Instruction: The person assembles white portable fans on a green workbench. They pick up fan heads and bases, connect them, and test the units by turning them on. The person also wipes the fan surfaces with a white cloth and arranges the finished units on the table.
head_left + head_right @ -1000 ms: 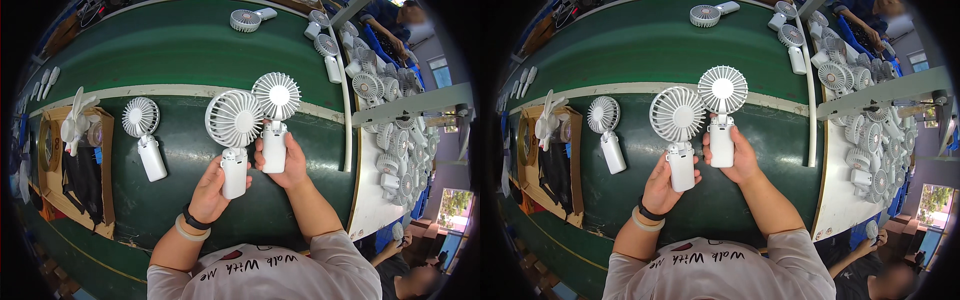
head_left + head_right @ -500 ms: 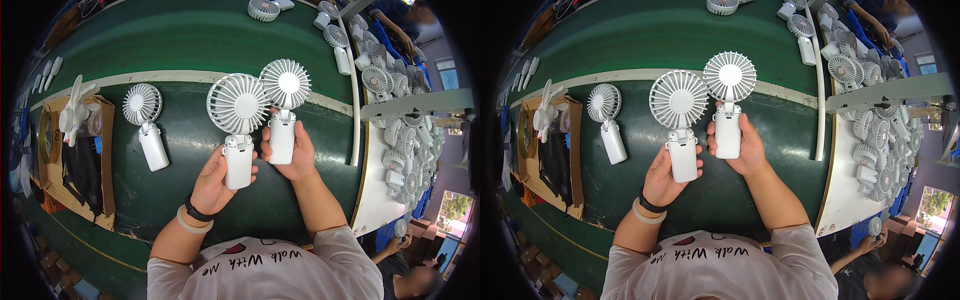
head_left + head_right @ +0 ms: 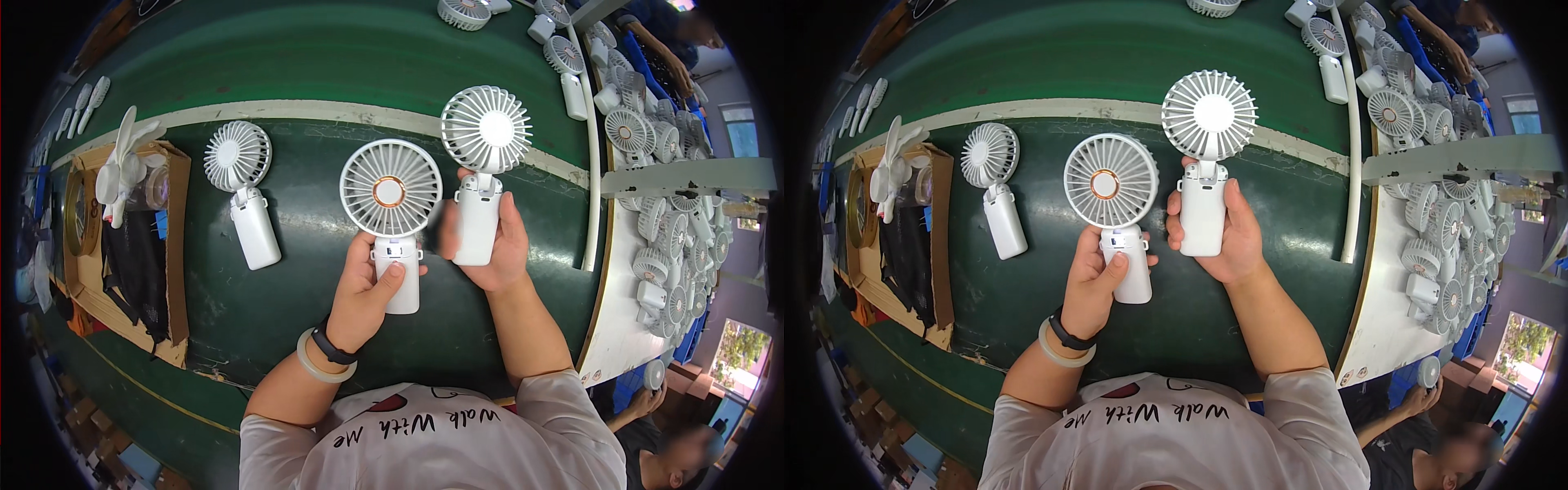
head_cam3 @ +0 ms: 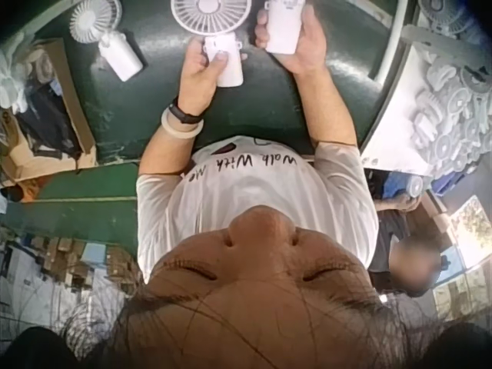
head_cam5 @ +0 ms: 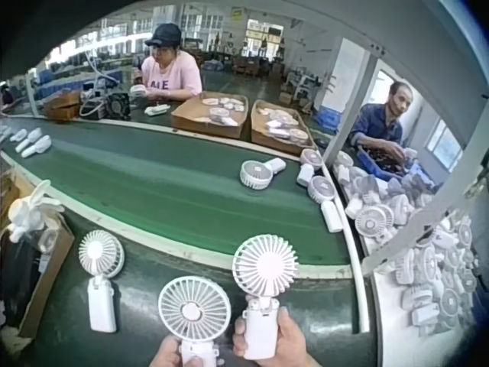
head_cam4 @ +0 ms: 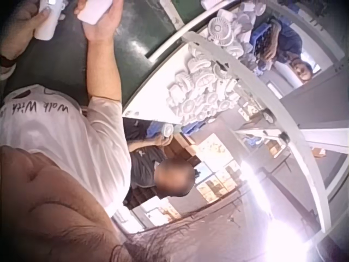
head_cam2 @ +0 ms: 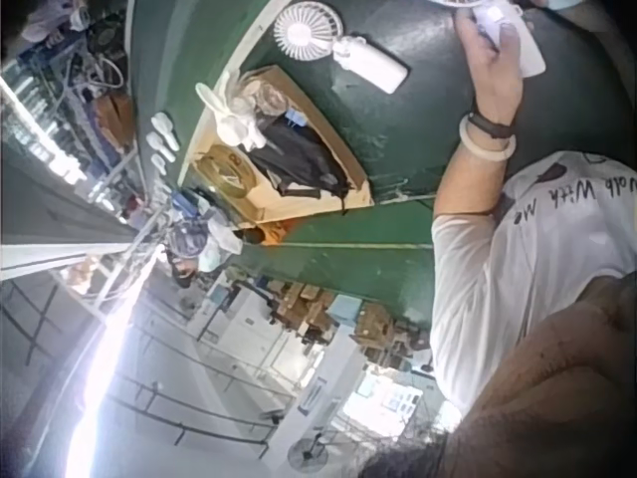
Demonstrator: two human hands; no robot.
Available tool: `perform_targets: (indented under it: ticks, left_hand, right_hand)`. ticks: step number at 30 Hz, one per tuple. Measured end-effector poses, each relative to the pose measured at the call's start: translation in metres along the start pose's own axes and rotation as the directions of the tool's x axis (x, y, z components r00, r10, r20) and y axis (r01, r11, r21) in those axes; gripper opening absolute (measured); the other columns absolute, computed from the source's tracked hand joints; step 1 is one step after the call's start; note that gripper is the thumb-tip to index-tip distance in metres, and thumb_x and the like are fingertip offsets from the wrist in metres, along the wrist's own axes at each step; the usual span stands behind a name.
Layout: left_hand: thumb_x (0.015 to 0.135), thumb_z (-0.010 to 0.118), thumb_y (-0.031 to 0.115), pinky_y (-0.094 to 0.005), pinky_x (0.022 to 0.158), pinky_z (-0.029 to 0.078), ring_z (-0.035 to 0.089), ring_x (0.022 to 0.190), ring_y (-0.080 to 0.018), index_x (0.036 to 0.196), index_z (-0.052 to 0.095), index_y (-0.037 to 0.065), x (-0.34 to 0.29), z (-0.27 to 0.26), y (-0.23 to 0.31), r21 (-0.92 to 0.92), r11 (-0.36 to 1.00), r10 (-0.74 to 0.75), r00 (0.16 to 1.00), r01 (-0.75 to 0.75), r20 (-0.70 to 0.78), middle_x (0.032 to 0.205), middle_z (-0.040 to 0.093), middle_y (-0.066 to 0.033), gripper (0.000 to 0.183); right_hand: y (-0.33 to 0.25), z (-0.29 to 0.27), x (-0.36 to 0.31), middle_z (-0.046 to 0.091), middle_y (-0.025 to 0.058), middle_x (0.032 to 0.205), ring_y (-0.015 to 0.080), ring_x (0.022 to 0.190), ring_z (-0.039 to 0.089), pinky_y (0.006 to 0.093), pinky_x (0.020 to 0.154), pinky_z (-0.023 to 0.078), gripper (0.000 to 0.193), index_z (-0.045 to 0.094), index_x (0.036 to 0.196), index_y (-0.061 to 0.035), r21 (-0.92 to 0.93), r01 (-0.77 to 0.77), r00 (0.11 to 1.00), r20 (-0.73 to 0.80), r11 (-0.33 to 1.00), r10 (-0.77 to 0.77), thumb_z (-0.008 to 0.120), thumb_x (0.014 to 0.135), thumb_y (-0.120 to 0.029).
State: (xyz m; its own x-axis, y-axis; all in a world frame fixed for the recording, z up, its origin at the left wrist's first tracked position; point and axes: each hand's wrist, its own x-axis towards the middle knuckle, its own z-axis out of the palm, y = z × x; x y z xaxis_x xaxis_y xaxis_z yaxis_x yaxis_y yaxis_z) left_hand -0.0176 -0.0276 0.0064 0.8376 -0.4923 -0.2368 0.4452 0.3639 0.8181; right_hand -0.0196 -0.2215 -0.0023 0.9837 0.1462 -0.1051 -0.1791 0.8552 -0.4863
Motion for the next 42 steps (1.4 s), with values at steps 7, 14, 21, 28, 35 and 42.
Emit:
perform_targets:
  ticks: [7,14,21,28,35,42]
  left_hand:
    - [0.089,0.054,0.010,-0.0341,0.078,0.053,0.062,0.094,-0.0228,0.127,0.036,0.004,0.0002,-0.0039,0.0012,-0.103,0.993,-0.065,0.998,0.063,-0.021,0.110,0.058,-0.0159,0.042]
    - [0.089,0.054,0.010,-0.0325,0.075,0.053,0.063,0.090,-0.0216,0.126,0.036,0.004,0.0020,-0.0041,0.0011,-0.118,0.990,-0.083,0.996,0.079,-0.032,0.108,0.059,-0.0157,0.042]
    - [0.088,0.054,0.009,-0.0330,0.076,0.053,0.063,0.090,-0.0225,0.124,0.038,0.004,0.0010,-0.0049,0.0030,-0.147,0.985,-0.102,0.994,0.093,-0.050,0.107,0.059,-0.0164,0.039]
    - [0.089,0.053,0.008,-0.0333,0.077,0.053,0.064,0.090,-0.0228,0.122,0.039,0.004,0.0010,-0.0058,0.0047,-0.158,0.982,-0.110,0.993,0.103,-0.033,0.107,0.060,-0.0168,0.037]
    - [0.089,0.054,0.007,-0.0316,0.077,0.052,0.063,0.089,-0.0207,0.120,0.040,0.003,0.0009,-0.0057,0.0058,-0.202,0.972,-0.127,0.992,0.120,-0.024,0.105,0.060,-0.0140,0.034]
    - [0.089,0.053,0.011,-0.0334,0.077,0.053,0.063,0.089,-0.0228,0.120,0.041,0.003,0.0020,-0.0061,0.0041,-0.155,0.981,-0.123,0.992,0.117,-0.029,0.107,0.059,-0.0170,0.035]
  right_hand:
    - [0.0005,0.0010,0.0004,0.051,0.0134,0.097,0.0224,0.072,0.052,0.0353,0.060,0.045,0.057,0.033,0.138,-0.0156,-0.009,0.006,1.000,-0.008,1.000,-0.006,0.032,0.094,-0.052]
    - [-0.0004,0.0022,-0.0001,0.051,0.0132,0.097,0.0223,0.072,0.052,0.0354,0.060,0.045,0.056,0.033,0.138,-0.0160,0.002,0.001,1.000,-0.017,1.000,-0.001,0.032,0.094,-0.051]
    - [-0.0002,0.0014,0.0003,0.051,0.0133,0.098,0.0226,0.072,0.052,0.0357,0.061,0.045,0.056,0.033,0.138,-0.0164,-0.003,0.002,1.000,-0.005,1.000,-0.002,0.032,0.094,-0.051]
    - [0.0001,-0.0003,0.0005,0.051,0.0138,0.099,0.0230,0.072,0.052,0.0359,0.061,0.045,0.055,0.033,0.138,-0.0164,-0.003,0.008,1.000,0.013,1.000,-0.008,0.032,0.094,-0.051]
    - [0.0009,-0.0002,0.0004,0.051,0.0139,0.099,0.0230,0.073,0.052,0.0360,0.062,0.045,0.056,0.032,0.138,-0.0162,0.000,-0.003,1.000,0.017,1.000,0.003,0.031,0.094,-0.052]
    - [0.0001,0.0001,0.0001,0.054,0.0149,0.100,0.0239,0.075,0.055,0.0369,0.063,0.048,0.057,0.033,0.137,-0.0133,0.026,0.011,0.999,0.034,1.000,-0.012,0.032,0.094,-0.051]
